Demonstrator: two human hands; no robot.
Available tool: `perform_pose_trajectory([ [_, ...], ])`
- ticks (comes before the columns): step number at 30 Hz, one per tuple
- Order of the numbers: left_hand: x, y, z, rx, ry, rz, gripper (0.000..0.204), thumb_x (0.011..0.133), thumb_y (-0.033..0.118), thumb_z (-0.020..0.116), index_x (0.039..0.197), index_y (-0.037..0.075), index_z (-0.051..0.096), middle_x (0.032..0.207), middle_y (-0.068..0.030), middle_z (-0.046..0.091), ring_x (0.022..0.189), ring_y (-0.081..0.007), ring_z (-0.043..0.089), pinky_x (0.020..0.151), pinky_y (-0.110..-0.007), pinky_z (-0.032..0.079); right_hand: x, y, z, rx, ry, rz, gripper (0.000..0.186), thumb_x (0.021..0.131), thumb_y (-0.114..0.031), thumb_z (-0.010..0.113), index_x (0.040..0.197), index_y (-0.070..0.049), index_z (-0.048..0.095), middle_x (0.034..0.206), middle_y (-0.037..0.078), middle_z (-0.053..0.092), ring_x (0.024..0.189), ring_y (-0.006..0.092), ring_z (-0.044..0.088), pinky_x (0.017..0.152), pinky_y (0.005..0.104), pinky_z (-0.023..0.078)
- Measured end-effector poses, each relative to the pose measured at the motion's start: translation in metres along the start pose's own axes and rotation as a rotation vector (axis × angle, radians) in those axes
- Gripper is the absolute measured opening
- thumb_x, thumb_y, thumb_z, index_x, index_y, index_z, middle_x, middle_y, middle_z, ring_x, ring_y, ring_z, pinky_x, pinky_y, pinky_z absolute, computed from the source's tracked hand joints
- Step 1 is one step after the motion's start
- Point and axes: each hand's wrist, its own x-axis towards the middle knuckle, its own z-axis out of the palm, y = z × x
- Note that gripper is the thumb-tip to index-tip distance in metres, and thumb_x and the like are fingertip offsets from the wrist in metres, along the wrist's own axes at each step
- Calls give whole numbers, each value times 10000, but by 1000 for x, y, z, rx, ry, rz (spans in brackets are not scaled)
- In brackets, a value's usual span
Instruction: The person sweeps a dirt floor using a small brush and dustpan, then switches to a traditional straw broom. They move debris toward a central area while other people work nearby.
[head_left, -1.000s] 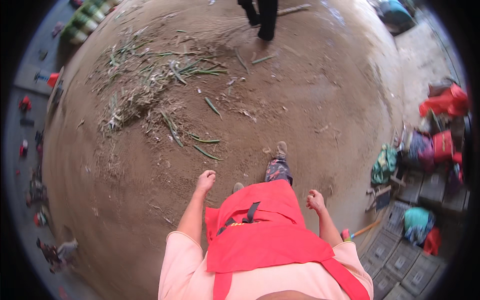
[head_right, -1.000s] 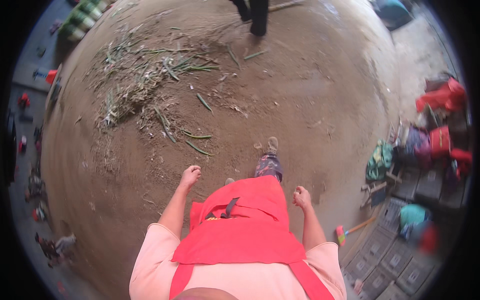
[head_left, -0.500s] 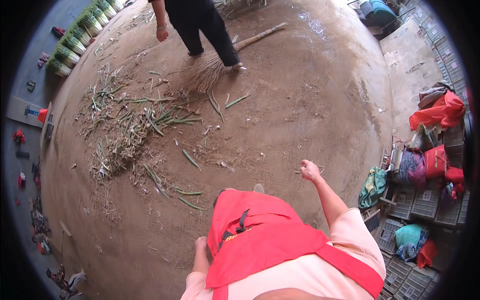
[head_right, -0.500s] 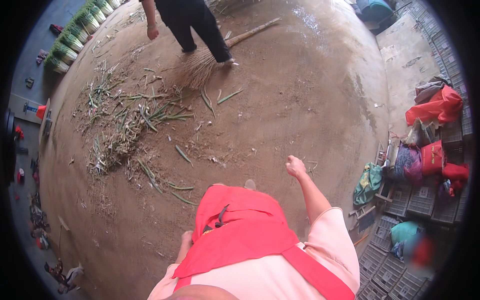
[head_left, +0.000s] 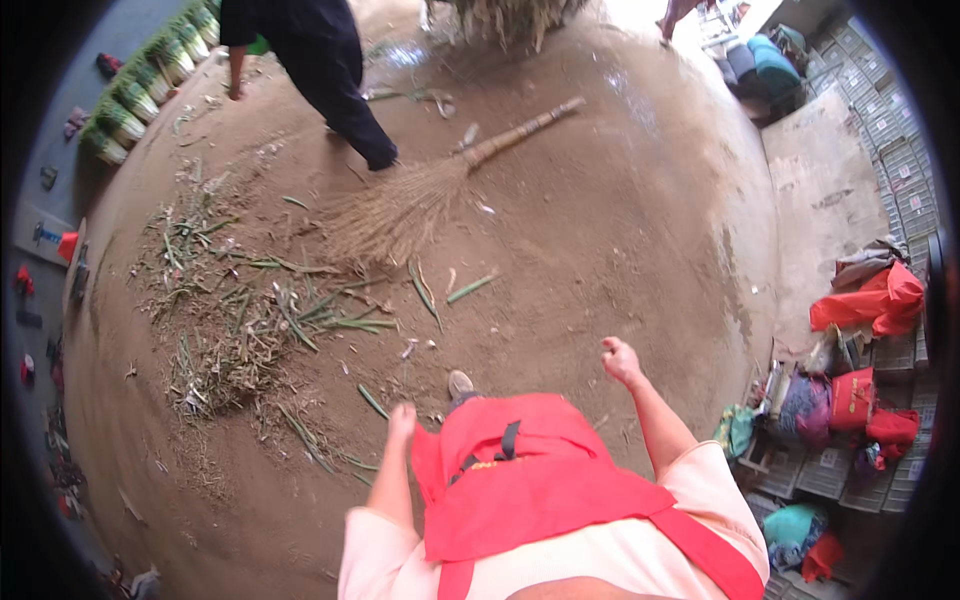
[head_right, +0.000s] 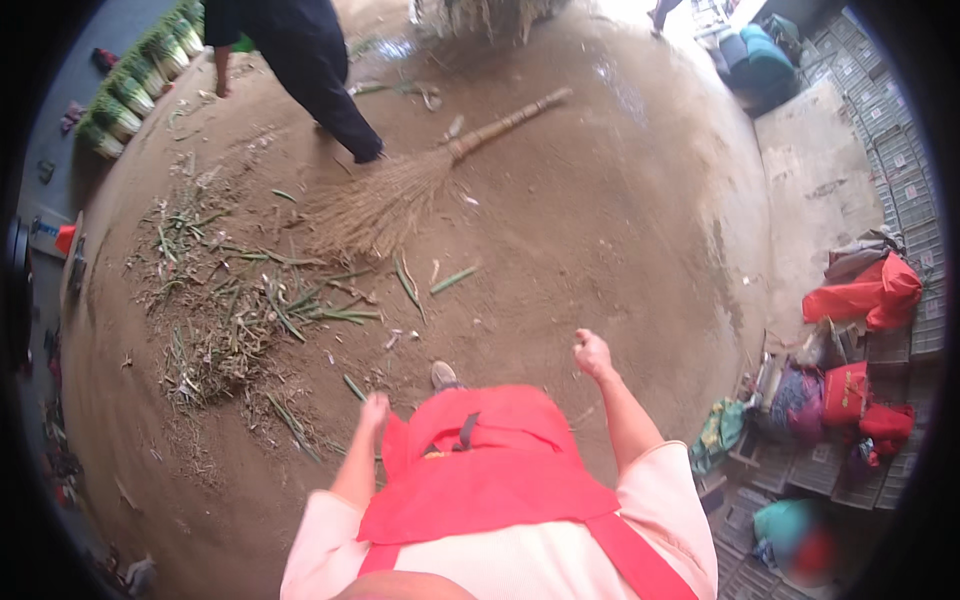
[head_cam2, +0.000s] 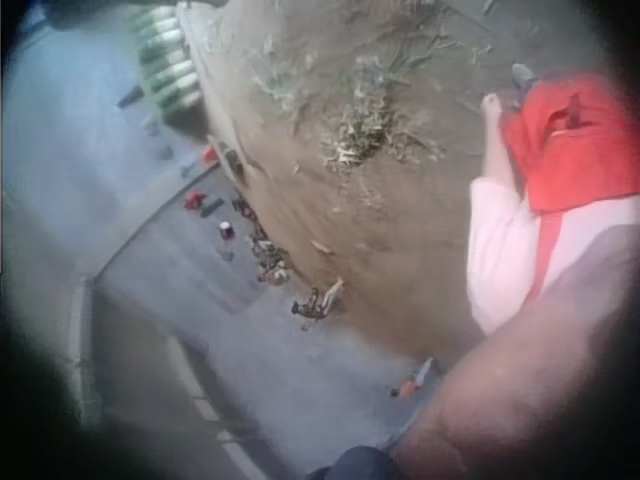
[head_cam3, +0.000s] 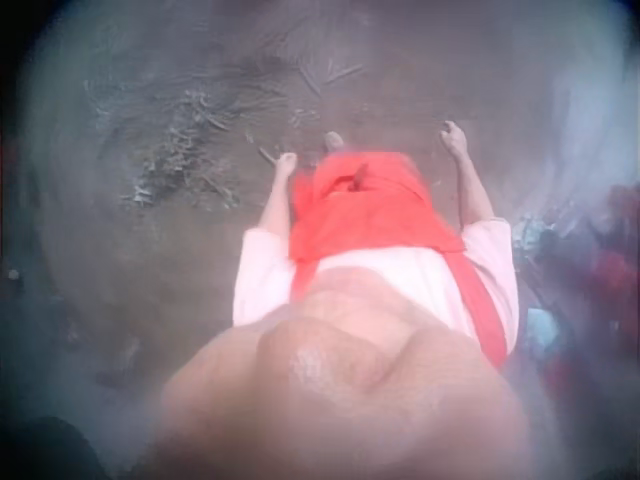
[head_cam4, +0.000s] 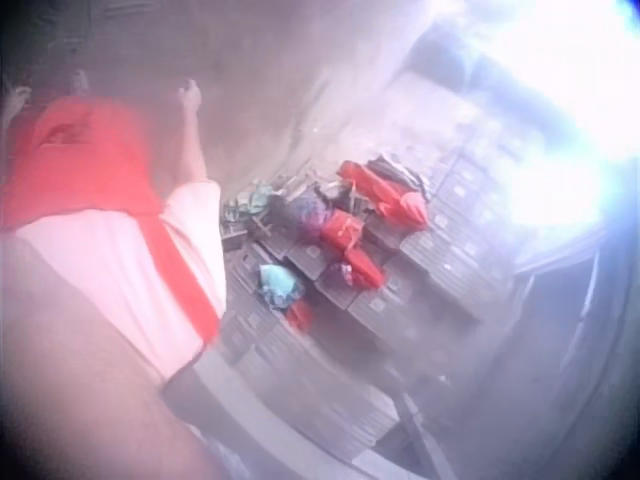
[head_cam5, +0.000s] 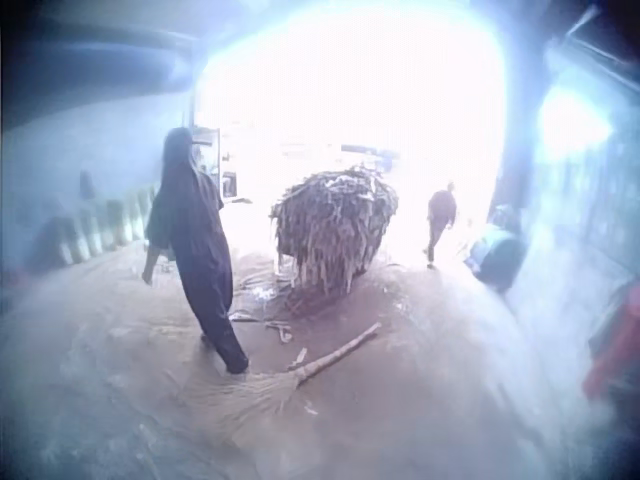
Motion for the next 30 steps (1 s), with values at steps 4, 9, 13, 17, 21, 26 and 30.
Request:
perform_pose_trajectory([
  [4, 69, 220, -8, -354, -143, -125, 157, 841, 171, 524, 876, 47, 613, 685, -10, 560, 598, -80, 482, 517, -252, 396, 12, 60, -8, -10, -99, 399, 372, 751, -140, 493, 1105, -103, 604, 1132, 172, 594, 1080, 297, 557, 918, 361, 437],
  [9, 146, 310, 53, -225, -171, 28, 188, 818, 132, 548, 954, 24, 619, 785, -45, 625, 692, -117, 554, 628, -268, 458, 53, 116, -22, -205, -244, 452, 387, 677, -137, 556, 1052, -81, 629, 998, 158, 649, 960, 288, 616, 824, 360, 485],
  [13, 159, 316, 109, 248, -144, 76, 257, 805, 240, 532, 962, 64, 635, 908, -202, 635, 879, -324, 621, 771, -406, 477, 179, 133, -66, -247, -475, 451, 344, 673, -144, 536, 993, -65, 633, 994, 183, 638, 957, 322, 606, 802, 389, 483],
  [17, 176, 320, 142, 490, -307, -103, 274, 768, 263, 547, 1000, 144, 631, 1042, -188, 587, 985, -351, 563, 869, -412, 450, 349, 10, -144, -180, -120, 166, 296, 738, -136, 489, 996, -49, 607, 1066, 205, 602, 1019, 356, 567, 872, 436, 454],
  [21, 181, 428, 158, 416, -213, -13, 311, 776, 235, 540, 1071, 147, 589, 1147, -191, 503, 1062, -367, 497, 917, -411, 415, 491, -70, -182, -199, 33, -81, 292, 785, -177, 492, 1055, -105, 577, 1022, 192, 617, 971, 354, 582, 855, 444, 461],
  [26, 204, 465, 182, 385, -406, -234, 440, 789, 322, 542, 1208, 191, 518, 1318, -130, 391, 1233, -332, 365, 986, -484, 350, 580, -191, -189, -241, -110, -240, 370, 771, -160, 499, 1132, -102, 555, 1007, 161, 629, 973, 323, 589, 828, 418, 466],
  [30, 247, 487, 188, 264, -460, -385, 569, 800, 379, 556, 1315, 183, 413, 1392, -163, 287, 1283, -376, 290, 1019, -494, 315, 616, -239, -171, -405, -209, -355, 406, 750, -158, 523, 1152, -111, 553, 1036, 139, 615, 978, 304, 583, 842, 394, 460],
])
